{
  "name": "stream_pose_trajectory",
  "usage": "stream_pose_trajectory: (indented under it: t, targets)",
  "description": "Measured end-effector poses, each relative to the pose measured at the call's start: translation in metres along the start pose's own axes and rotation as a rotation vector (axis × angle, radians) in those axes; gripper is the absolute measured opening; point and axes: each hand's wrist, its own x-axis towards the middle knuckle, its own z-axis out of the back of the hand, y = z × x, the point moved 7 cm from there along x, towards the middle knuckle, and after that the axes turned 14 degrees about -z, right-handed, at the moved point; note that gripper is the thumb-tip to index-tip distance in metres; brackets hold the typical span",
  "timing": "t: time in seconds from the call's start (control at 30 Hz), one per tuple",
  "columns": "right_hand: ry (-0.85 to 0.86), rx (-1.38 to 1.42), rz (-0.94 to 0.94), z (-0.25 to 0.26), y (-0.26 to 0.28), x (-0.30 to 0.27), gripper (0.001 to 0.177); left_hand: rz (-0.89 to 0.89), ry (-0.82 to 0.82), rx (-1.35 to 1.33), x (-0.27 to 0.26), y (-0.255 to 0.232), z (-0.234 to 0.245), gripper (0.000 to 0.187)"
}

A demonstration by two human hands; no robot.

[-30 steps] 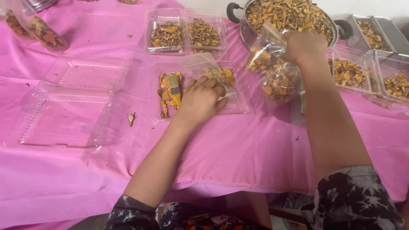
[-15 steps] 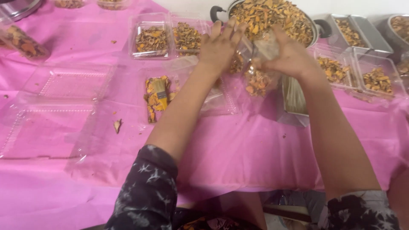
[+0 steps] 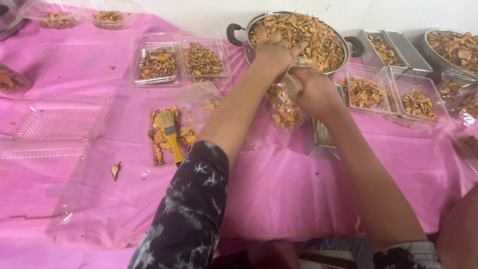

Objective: Sorting and packaging dried tea leaves into small plastic containers and bags on a table.

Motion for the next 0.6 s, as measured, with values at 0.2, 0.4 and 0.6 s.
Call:
stream_pose_trajectory:
  t: [0.2, 0.4, 0.6]
  targets:
    - [-0.063, 0.087, 0.05, 0.007, -0.019, -0.008, 0.068, 0.042, 0.094, -0.063, 0.025, 0.001, 0.002, 0.048]
    - [-0.11, 0.201, -0.062, 0.027, -0.017, -0.021, 0.061, -0.032, -0.258, -0.184, -0.003, 0.016, -0.006, 0.019]
    - [-0.349, 0.18, 0.058, 0.099, 0.017, -0.041, 0.079, -0.081, -0.568, -0.137, -0.048, 0.058, 0.033, 0.017]
